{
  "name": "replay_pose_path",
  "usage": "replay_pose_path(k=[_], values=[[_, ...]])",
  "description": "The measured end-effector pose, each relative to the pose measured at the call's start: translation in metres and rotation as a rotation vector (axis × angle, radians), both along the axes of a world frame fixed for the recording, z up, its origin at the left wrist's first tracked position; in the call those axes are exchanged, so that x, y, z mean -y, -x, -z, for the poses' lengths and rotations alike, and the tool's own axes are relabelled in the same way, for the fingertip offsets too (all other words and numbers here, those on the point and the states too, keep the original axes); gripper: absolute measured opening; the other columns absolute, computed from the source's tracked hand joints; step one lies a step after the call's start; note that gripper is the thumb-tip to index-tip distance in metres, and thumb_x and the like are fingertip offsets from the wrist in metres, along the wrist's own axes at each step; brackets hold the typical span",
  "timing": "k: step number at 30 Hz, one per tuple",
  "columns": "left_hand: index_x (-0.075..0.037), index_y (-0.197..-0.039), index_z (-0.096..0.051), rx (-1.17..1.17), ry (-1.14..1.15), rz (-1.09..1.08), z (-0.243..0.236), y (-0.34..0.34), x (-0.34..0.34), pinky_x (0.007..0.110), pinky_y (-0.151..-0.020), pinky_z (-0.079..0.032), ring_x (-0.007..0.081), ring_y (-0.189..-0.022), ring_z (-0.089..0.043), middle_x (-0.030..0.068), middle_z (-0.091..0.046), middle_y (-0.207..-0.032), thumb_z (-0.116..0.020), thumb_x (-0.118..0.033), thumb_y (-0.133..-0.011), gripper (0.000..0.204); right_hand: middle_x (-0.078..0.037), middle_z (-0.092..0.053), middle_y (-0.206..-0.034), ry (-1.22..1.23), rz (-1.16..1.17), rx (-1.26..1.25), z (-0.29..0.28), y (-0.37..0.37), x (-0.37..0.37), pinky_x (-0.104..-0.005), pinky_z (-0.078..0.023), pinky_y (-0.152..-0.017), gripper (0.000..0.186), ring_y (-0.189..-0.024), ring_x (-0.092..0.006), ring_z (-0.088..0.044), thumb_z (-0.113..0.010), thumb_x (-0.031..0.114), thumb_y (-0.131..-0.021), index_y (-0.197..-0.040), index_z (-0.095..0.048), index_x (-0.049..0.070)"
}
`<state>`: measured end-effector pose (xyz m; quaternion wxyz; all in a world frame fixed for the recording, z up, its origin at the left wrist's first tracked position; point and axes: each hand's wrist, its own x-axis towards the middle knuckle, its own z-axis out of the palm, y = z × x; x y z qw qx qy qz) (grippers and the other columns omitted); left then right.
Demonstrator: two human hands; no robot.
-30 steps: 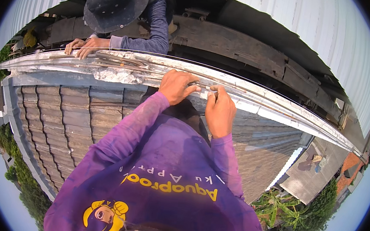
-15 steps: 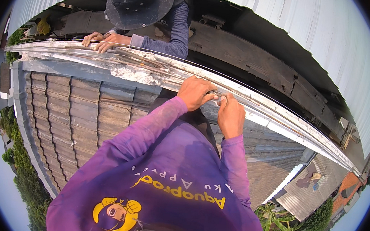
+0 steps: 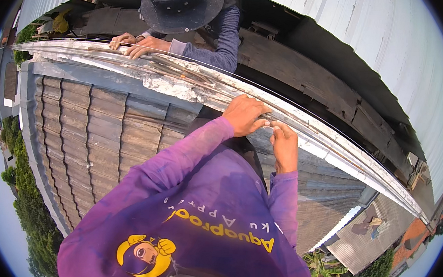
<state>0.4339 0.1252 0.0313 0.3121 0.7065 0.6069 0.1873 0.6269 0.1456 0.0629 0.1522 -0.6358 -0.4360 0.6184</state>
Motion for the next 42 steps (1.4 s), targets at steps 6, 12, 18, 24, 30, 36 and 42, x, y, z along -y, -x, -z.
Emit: replay_pose_path(k=[6, 12, 18, 24, 30, 36, 42], values=[[-0.009, -0.123, -0.060, 0.099, 0.092, 0.013, -0.022, 0.009, -0.003, 0.046, -0.098, -0.045, 0.0350, -0.108, -0.065, 0.0113, -0.070, -0.115, -0.084, -0.051, -0.083, 0.063, 0.008, -0.044, -0.063, 0.297, 0.141, -0.194, -0.017, -0.008, -0.010, -0.0265, -0.026, -0.049, 0.028, -0.053, -0.0034, -0.034, -0.054, 0.009, -0.103, -0.118, -0.075, -0.002], [-0.012, -0.095, -0.069, 0.044, -0.084, 0.014, -0.013, -0.002, 0.004, 0.043, -0.095, -0.043, 0.0260, -0.103, -0.064, 0.0062, -0.070, -0.109, -0.080, -0.040, -0.089, 0.030, 0.006, -0.049, -0.061, 0.274, 0.136, -0.248, -0.010, -0.010, -0.007, -0.0286, -0.032, -0.049, 0.027, -0.052, -0.0069, -0.042, -0.056, 0.012, -0.103, -0.117, -0.077, 0.002], [-0.013, -0.095, -0.074, 0.058, -0.180, -0.012, -0.007, -0.004, 0.008, 0.043, -0.100, -0.042, 0.0248, -0.107, -0.063, 0.0038, -0.070, -0.114, -0.075, -0.027, -0.092, 0.015, -0.018, -0.073, -0.081, -0.344, -0.313, 0.305, -0.013, -0.002, -0.011, -0.0525, -0.053, -0.072, 0.019, -0.080, -0.0413, -0.071, -0.061, 0.019, -0.100, -0.104, -0.077, 0.009], [-0.010, -0.100, -0.076, 0.109, -0.111, 0.012, -0.012, 0.000, 0.005, 0.043, -0.104, -0.040, 0.0250, -0.115, -0.063, 0.0042, -0.070, -0.119, -0.071, -0.021, -0.095, 0.013, -0.021, -0.075, -0.088, -0.391, -0.442, 0.559, -0.028, -0.006, -0.025, -0.0547, -0.054, -0.079, 0.021, -0.088, -0.0462, -0.072, -0.063, 0.025, -0.101, -0.097, -0.074, 0.007], [-0.007, -0.100, -0.077, 0.083, 0.009, 0.015, -0.021, 0.003, -0.004, 0.045, -0.096, -0.049, 0.0292, -0.108, -0.068, 0.0064, -0.071, -0.116, -0.071, -0.017, -0.095, 0.013, -0.017, -0.078, -0.093, -0.188, -0.145, 0.160, 0.036, -0.021, 0.011, -0.0443, -0.054, -0.081, 0.024, -0.089, -0.0356, -0.073, -0.064, 0.027, -0.102, -0.101, -0.078, 0.007], [-0.004, -0.089, -0.077, -0.191, 0.025, 0.153, -0.057, -0.019, -0.038, 0.047, -0.084, -0.055, 0.0327, -0.099, -0.067, 0.0102, -0.066, -0.101, -0.074, -0.013, -0.088, 0.010, -0.015, -0.075, -0.088, -0.200, 0.095, -0.099, 0.056, -0.001, 0.046, -0.0415, -0.054, -0.078, 0.027, -0.082, -0.0317, -0.072, -0.062, 0.026, -0.103, -0.099, -0.075, 0.003], [-0.009, -0.090, -0.081, -0.695, -0.116, 0.617, -0.061, -0.052, -0.063, 0.042, -0.095, -0.045, 0.0288, -0.109, -0.059, 0.0090, -0.063, -0.106, -0.068, -0.019, -0.087, 0.017, -0.027, -0.073, -0.102, -0.369, 0.166, -0.080, 0.032, 0.032, 0.062, -0.0511, -0.054, -0.087, 0.023, -0.105, -0.0501, -0.067, -0.058, 0.020, -0.105, -0.110, -0.070, 0.001]])
